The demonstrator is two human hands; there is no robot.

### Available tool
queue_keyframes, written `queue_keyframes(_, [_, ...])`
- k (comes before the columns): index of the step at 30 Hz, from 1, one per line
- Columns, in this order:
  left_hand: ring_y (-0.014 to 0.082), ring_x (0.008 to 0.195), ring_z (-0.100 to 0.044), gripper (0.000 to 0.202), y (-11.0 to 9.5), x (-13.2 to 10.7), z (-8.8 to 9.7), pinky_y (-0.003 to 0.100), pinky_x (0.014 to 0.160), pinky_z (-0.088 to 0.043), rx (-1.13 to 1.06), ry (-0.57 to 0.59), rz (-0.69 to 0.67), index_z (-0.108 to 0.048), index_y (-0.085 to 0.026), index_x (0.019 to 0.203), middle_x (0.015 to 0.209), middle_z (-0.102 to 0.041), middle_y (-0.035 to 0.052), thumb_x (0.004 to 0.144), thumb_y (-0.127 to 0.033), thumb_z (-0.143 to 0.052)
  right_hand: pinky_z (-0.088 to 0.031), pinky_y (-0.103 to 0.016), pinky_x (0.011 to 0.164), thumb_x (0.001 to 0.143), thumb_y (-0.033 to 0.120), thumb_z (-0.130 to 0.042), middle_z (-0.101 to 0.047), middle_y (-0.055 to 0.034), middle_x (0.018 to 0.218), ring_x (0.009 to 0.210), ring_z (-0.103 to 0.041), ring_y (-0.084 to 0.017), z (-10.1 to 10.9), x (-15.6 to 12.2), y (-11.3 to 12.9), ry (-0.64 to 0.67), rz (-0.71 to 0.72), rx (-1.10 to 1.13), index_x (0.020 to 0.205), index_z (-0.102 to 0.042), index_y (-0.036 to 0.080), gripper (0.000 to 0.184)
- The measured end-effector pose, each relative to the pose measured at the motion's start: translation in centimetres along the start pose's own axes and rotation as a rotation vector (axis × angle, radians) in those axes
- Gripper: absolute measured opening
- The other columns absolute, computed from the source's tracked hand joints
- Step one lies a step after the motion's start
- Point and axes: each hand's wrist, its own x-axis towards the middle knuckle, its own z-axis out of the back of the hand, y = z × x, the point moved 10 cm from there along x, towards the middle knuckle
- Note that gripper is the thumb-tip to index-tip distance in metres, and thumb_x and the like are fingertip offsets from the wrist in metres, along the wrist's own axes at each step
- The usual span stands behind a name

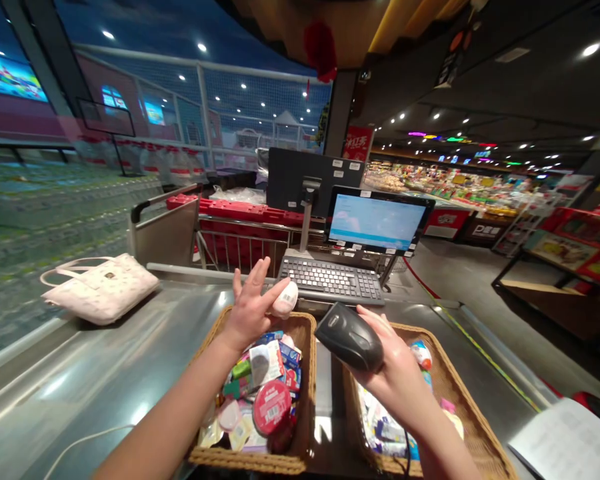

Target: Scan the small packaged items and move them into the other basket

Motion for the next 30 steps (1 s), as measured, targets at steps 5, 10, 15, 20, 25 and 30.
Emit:
queue_keyframes(5, [0.0342,0.145,-0.028,0.053,1.8,-2.4,0.1,0.06,0.118,-0.001,0.02,0.054,0.062,-0.057,-0.033,0.132,0.163,-0.014,0.0109,0.081,-0.027,-0.067,-0.027,-0.064,0.115,0.077,0.017,-0.061,-0.061,-0.01,0.131,0.137,-0.043,-0.033,-1.6,0.8,1.1,0.032,0.021,0.021,0.121,-0.061,0.025,0.045])
queue_keyframes(10, [0.0356,0.145,-0.029,0.05,3.2,-5.4,-0.6,0.064,0.116,-0.003,0.036,0.12,0.117,-0.059,-0.03,0.131,0.162,-0.017,0.0133,0.081,-0.027,-0.066,-0.025,-0.064,0.115,0.078,0.017,-0.061,-0.062,-0.0091,0.128,0.137,-0.043,-0.032,-3.6,1.2,1.5,0.09,0.024,0.045,0.116,-0.063,0.025,0.039])
queue_keyframes(15, [0.0366,0.145,-0.027,0.063,4.7,-9.0,-2.2,0.066,0.115,-0.004,0.055,0.284,0.188,-0.054,-0.03,0.135,0.161,-0.018,0.0152,0.075,-0.018,-0.068,-0.027,-0.064,0.114,0.079,0.02,-0.061,-0.062,-0.0105,0.125,0.136,-0.043,-0.033,-5.3,1.6,1.6,0.153,0.002,0.066,0.112,-0.065,0.024,0.034])
queue_keyframes(20, [0.036,0.145,-0.027,0.063,6.3,-12.6,-4.1,0.065,0.116,-0.003,0.061,0.445,0.227,-0.056,-0.031,0.132,0.161,-0.022,0.0134,0.072,-0.019,-0.07,-0.026,-0.063,0.114,0.079,0.021,-0.061,-0.063,-0.0104,0.125,0.135,-0.044,-0.033,-6.7,2.0,1.7,0.206,-0.028,0.064,0.108,-0.067,0.024,0.03])
queue_keyframes(25, [0.0352,0.147,-0.022,0.059,7.2,-14.9,-5.7,0.065,0.116,-0.004,0.075,0.621,0.28,-0.06,-0.028,0.126,0.161,-0.017,0.0153,0.069,-0.018,-0.072,-0.027,-0.062,0.113,0.078,0.019,-0.061,-0.063,-0.0107,0.125,0.134,-0.045,-0.033,-7.3,2.4,1.8,0.217,-0.038,0.078,0.109,-0.067,0.024,0.032])
queue_keyframes(30, [0.034,0.148,-0.018,0.058,7.5,-16.3,-6.8,0.065,0.115,-0.008,0.114,0.765,0.325,-0.064,-0.026,0.119,0.161,-0.017,0.0175,0.064,-0.012,-0.073,-0.025,-0.063,0.114,0.076,0.018,-0.061,-0.063,-0.01,0.126,0.135,-0.045,-0.033,-7.9,2.6,1.4,0.229,-0.039,0.084,0.111,-0.066,0.024,0.035])
